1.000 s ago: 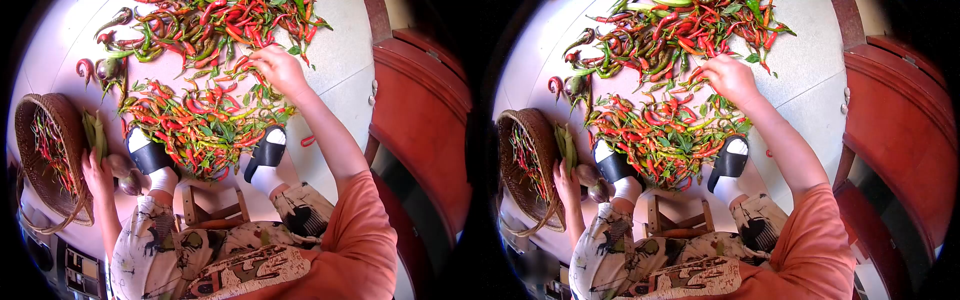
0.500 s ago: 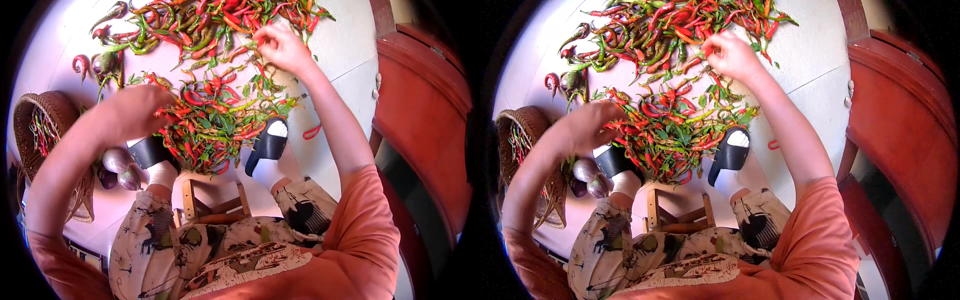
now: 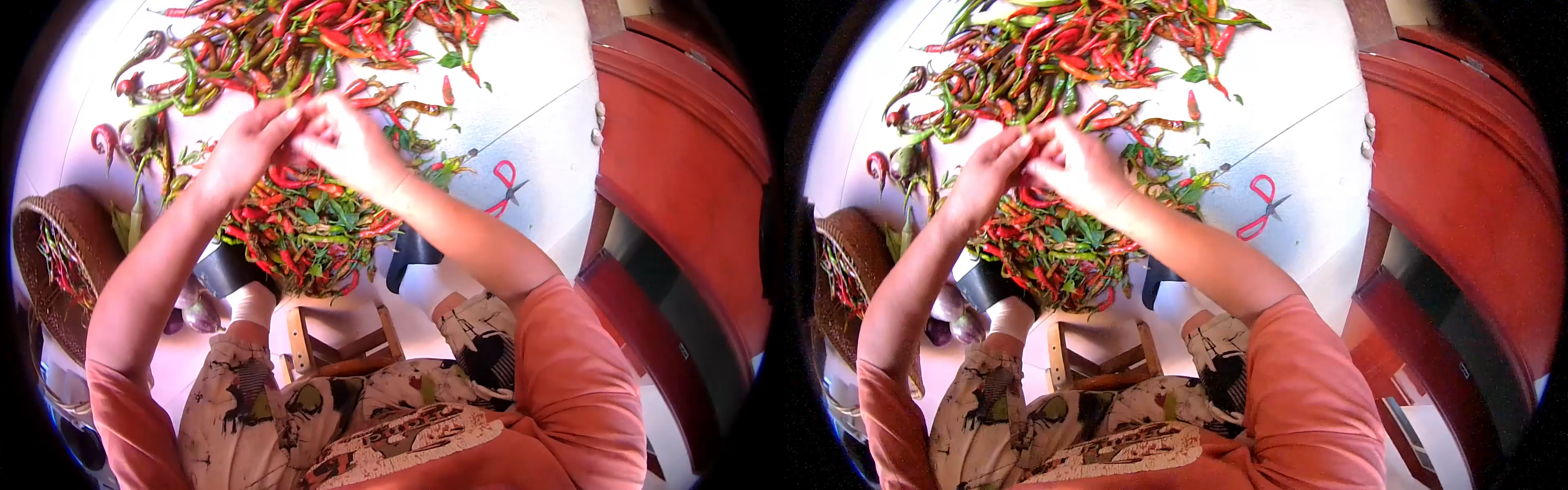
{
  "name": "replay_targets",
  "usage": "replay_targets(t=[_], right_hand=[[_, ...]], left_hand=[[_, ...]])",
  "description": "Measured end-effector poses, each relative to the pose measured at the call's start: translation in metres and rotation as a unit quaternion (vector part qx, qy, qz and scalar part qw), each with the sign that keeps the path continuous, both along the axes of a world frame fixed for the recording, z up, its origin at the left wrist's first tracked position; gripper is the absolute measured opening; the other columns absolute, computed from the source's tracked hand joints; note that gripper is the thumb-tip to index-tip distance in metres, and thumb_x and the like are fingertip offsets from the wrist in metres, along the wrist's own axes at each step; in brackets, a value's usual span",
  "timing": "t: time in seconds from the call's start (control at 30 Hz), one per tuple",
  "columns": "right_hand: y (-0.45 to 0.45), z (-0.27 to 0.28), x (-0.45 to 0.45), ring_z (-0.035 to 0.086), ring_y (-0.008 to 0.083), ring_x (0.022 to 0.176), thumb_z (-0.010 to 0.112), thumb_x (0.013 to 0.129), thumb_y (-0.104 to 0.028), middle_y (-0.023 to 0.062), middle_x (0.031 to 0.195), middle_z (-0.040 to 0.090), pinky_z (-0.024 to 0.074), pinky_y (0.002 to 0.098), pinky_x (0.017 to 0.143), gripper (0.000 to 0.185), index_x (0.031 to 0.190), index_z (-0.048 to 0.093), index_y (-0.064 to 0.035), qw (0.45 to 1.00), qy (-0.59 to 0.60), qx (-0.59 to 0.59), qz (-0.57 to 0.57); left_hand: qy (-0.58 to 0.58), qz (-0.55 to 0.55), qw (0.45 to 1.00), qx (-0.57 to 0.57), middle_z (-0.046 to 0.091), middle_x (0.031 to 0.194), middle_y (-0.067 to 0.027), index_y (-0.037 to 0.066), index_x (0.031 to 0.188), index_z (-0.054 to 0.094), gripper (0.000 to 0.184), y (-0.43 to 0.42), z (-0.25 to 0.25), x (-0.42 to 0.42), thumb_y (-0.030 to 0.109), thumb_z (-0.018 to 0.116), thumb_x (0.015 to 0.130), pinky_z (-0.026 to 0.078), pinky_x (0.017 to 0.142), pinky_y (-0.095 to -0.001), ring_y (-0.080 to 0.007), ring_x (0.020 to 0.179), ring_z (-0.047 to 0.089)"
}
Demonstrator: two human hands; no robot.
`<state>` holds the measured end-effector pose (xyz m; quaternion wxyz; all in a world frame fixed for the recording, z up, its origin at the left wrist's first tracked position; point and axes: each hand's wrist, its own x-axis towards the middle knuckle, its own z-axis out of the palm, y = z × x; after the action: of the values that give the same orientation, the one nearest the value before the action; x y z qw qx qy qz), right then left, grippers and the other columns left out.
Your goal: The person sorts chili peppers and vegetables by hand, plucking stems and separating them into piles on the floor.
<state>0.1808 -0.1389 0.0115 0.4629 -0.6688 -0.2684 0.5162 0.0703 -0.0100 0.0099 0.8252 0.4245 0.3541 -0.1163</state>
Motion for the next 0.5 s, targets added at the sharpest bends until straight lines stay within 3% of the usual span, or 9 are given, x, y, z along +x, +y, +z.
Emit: replay_targets(t=[0.03,0.1,0.23,0.3,0.33,0.4,0.5], right_hand=[[-0.009,-0.007,-0.008,0.062,0.0121,0.065,0.061,0.084,-0.007,0.0041,0.074,0.062,0.0509,0.0274,0.059,0.023,0.105,0.051,-0.0035,0.998,0.043,0.035,-0.016],[-0.032,-0.015,0.003,0.061,0.0113,0.063,0.061,0.085,-0.009,0.0044,0.075,0.063,0.0506,0.0261,0.059,0.020,0.103,0.056,-0.0044,0.999,-0.043,0.006,0.026],[-0.054,-0.035,0.079,0.062,0.0203,0.076,0.064,0.079,-0.011,0.0081,0.087,0.062,0.0502,0.0309,0.068,0.009,0.088,0.065,-0.0077,0.943,-0.330,-0.036,0.017],[-0.049,-0.032,0.092,0.062,0.0235,0.076,0.062,0.081,-0.013,0.0078,0.086,0.061,0.0505,0.0320,0.067,0.009,0.089,0.065,-0.0103,0.919,-0.390,-0.032,0.055],[-0.045,-0.032,0.089,0.062,0.0235,0.076,0.062,0.081,-0.013,0.0078,0.086,0.061,0.0505,0.0320,0.067,0.009,0.089,0.065,-0.0103,0.919,-0.389,-0.031,0.055],[-0.037,-0.036,0.081,0.061,0.0249,0.077,0.061,0.082,-0.015,0.0078,0.085,0.061,0.0506,0.0326,0.067,0.010,0.091,0.065,-0.0116,0.881,-0.439,0.042,0.172],[-0.042,-0.040,0.097,0.061,0.0233,0.074,0.061,0.082,-0.014,0.0083,0.086,0.061,0.0505,0.0314,0.067,0.011,0.092,0.065,-0.0122,0.895,-0.441,0.008,0.070]], left_hand=[[0.035,0.034,0.998,-0.032,0.062,0.097,-0.0027,0.004,0.118,0.053,0.029,-0.005,0.001,-0.006,0.023,0.044,0.097,0.049,0.064,-0.0229,-0.0082,0.078,0.057],[0.052,0.023,0.996,-0.072,0.061,0.096,-0.0037,0.004,0.113,0.053,0.026,-0.002,-0.015,-0.027,0.022,0.043,0.097,0.049,0.067,-0.0247,-0.0105,0.079,0.058],[0.090,0.003,0.993,-0.081,0.060,0.091,-0.0032,0.006,0.104,0.053,0.018,-0.004,-0.013,-0.042,0.018,0.042,0.096,0.047,0.067,-0.0242,-0.0111,0.075,0.057],[0.089,0.002,0.993,-0.081,0.059,0.088,-0.0017,0.007,0.102,0.054,0.017,-0.008,-0.014,-0.045,0.018,0.044,0.094,0.045,0.068,-0.0225,-0.0100,0.076,0.056],[0.099,-0.005,0.991,-0.086,0.059,0.088,-0.0011,0.007,0.101,0.055,0.016,-0.009,-0.014,-0.044,0.019,0.046,0.094,0.045,0.068,-0.0218,-0.0095,0.077,0.055],[0.103,-0.026,0.991,-0.078,0.059,0.085,0.0005,0.009,0.097,0.056,0.016,-0.012,-0.008,-0.039,0.023,0.051,0.092,0.043,0.066,-0.0208,-0.0080,0.074,0.055],[0.118,-0.080,0.988,-0.059,0.059,0.082,0.0020,0.010,0.095,0.057,0.014,-0.013,0.002,-0.036,0.023,0.054,0.090,0.043,0.064,-0.0203,-0.0074,0.071,0.054]])
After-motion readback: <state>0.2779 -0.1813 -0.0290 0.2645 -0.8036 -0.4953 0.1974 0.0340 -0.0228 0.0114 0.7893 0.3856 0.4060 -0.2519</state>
